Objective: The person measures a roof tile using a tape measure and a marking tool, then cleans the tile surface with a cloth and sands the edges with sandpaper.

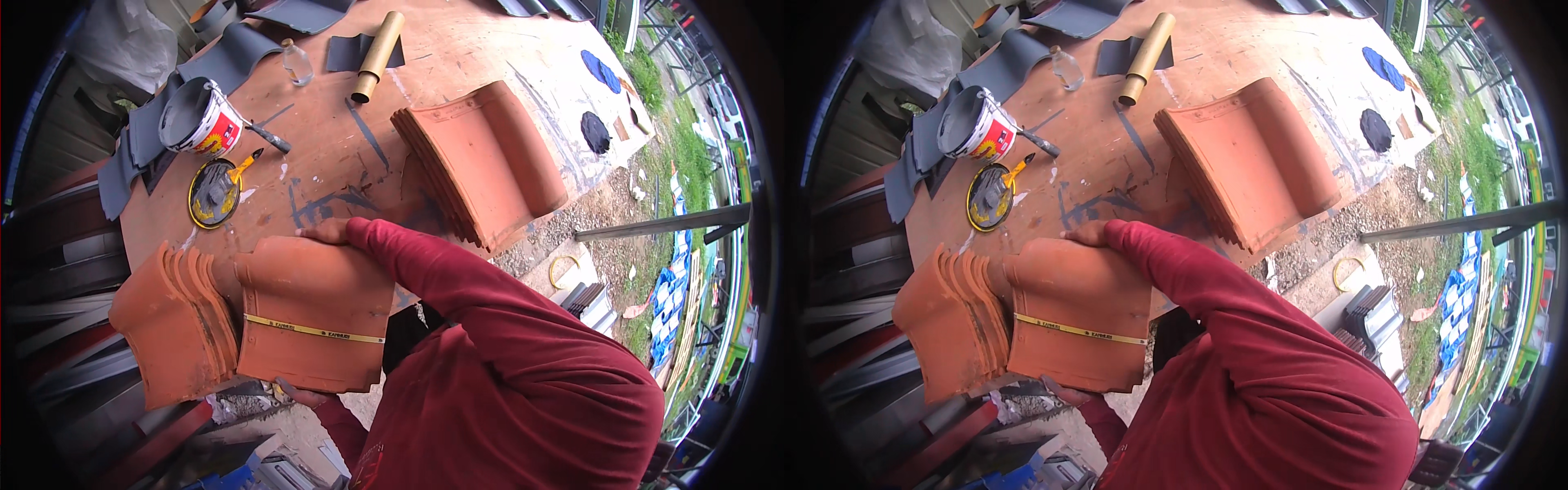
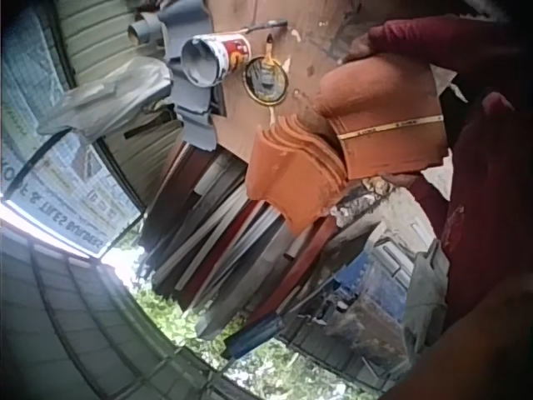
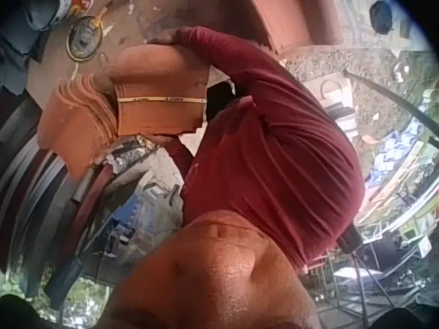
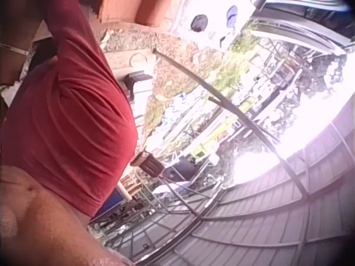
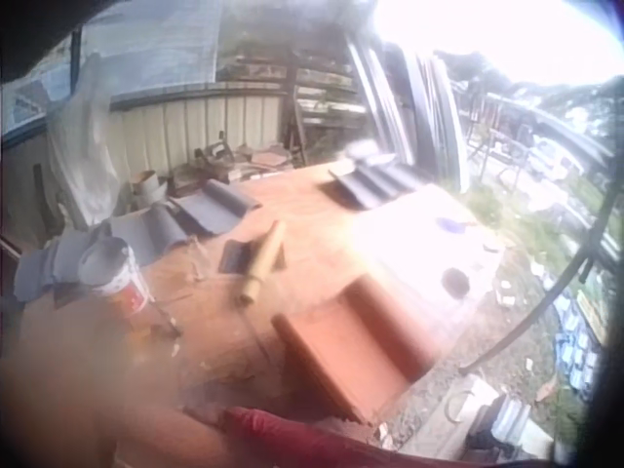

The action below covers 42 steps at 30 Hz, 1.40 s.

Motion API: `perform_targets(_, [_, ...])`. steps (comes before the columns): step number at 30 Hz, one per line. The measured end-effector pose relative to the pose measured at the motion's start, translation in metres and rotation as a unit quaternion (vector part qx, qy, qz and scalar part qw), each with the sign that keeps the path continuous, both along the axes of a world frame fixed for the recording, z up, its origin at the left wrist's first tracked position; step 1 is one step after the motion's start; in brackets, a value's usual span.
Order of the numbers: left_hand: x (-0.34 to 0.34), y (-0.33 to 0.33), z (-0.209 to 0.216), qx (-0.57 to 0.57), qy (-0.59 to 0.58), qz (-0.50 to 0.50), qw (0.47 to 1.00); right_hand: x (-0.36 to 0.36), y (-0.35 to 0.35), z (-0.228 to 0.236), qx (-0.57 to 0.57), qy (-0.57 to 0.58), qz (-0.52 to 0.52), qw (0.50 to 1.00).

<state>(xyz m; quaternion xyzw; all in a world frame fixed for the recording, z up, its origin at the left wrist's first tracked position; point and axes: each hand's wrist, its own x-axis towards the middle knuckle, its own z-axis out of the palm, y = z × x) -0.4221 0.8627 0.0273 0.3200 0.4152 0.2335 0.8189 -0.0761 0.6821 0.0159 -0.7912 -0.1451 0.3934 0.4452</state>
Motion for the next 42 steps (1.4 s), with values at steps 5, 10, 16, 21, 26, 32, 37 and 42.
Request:
perform_targets(5, [-0.016, 0.014, -0.012, 0.020, -0.028, 0.008, 0.999, -0.014, 0.002, 0.013, -0.005, -0.032, 0.054, 0.998])
perform_targets(10, [-0.027, 0.024, -0.024, -0.011, -0.047, 0.007, 0.999, -0.057, -0.021, 0.026, -0.040, -0.036, 0.029, 0.998])
perform_targets(16, [-0.051, 0.008, -0.003, 0.030, -0.077, -0.041, 0.996, -0.090, -0.058, 0.069, -0.033, -0.047, -0.031, 0.998])
perform_targets(21, [-0.026, -0.021, 0.011, 0.463, -0.177, 0.021, 0.868, -0.108, -0.122, 0.137, 0.094, -0.009, -0.120, 0.988])
perform_targets(26, [0.048, -0.057, 0.148, 0.162, -0.232, -0.140, 0.949, -0.123, -0.226, 0.203, 0.183, -0.078, -0.256, 0.946])
perform_targets(32, [0.152, -0.230, 0.282, 0.159, -0.229, -0.256, 0.926, -0.148, -0.403, 0.252, 0.383, -0.055, -0.387, 0.837])
perform_targets(37, [0.237, -0.406, 0.300, 0.105, -0.225, -0.563, 0.788, -0.180, -0.560, 0.222, 0.487, -0.064, -0.534, 0.688])
perform_targets(42, [0.325, -0.580, 0.241, 0.049, -0.156, -0.713, 0.682, -0.213, -0.697, 0.171, 0.503, -0.071, -0.647, 0.569])
